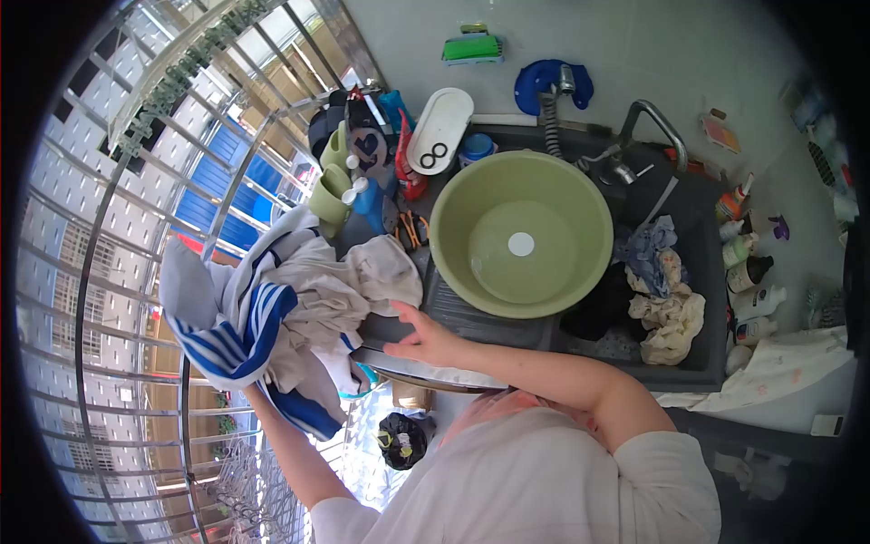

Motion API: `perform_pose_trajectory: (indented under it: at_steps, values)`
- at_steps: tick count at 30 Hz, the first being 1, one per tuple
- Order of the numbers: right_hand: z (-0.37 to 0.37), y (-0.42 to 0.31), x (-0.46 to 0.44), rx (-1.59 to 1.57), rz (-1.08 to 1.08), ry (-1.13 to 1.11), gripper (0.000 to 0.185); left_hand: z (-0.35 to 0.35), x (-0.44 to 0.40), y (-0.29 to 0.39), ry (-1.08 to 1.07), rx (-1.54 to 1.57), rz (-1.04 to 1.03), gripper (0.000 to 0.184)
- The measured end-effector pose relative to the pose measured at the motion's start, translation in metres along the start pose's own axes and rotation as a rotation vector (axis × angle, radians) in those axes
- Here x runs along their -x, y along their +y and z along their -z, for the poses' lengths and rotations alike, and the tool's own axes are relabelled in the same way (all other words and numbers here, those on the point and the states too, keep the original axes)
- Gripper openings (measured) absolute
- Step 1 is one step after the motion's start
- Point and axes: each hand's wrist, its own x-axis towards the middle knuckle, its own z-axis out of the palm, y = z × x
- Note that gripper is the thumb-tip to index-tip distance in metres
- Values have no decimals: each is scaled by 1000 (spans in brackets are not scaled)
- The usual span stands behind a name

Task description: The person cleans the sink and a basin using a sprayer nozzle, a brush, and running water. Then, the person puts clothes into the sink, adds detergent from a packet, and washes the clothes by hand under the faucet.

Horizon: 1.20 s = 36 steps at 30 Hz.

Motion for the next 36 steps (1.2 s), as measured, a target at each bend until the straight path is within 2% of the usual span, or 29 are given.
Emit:
perform_pose_trajectory:
  at_steps: [1,3,4,5,7,9,11,12,13,15,17,19,21,22,24,25,27,28,30,34,36]
  values:
    - [-10,3,-13,-1,5,-14,84,7,3,-4,-4,3,10,44]
    - [-23,0,-35,33,53,73,96,23,7,-15,-14,5,32,44]
    - [-28,-11,-39,-171,-151,-38,101,31,9,-20,-21,5,43,44]
    - [-38,-10,-46,-172,-154,-54,101,38,12,-26,-29,5,56,45]
    - [-63,-9,-62,107,358,-39,109,53,20,-34,-47,9,88,45]
    - [-80,-14,-77,109,314,-50,115,64,28,-40,-64,20,120,45]
    - [-90,-8,-101,250,354,49,120,70,29,-46,-76,41,138,45]
    - [-91,-1,-112,232,375,83,101,71,26,-45,-80,56,143,45]
    - [-86,-2,-122,234,379,81,101,71,25,-47,-85,72,148,45]
    - [-66,-8,-147,292,396,-132,66,72,27,-50,-97,103,167,45]
    - [-57,-10,-161,199,468,240,37,76,36,-58,-111,126,196,45]
    - [-37,-24,-174,228,321,517,39,83,46,-62,-122,147,231,45]
    - [-15,-25,-178,425,440,768,52,86,52,-66,-133,173,257,46]
    - [-9,-10,-180,427,442,765,52,86,53,-68,-140,189,265,46]
    - [-5,14,-183,734,348,618,63,83,50,-69,-154,223,275,46]
    - [-13,16,-171,737,350,618,63,81,50,-70,-162,241,281,46]
    - [-35,25,-134,830,386,161,77,77,52,-69,-182,275,296,46]
    - [-39,22,-123,832,384,157,77,75,54,-69,-192,292,305,46]
    - [-42,17,-110,1290,357,-4,94,76,56,-70,-208,318,320,46]
    - [-31,44,-138,1471,500,8,97,91,52,-73,-228,353,342,46]
    - [-39,47,-151,1570,432,60,92,98,55,-72,-242,371,361,46]
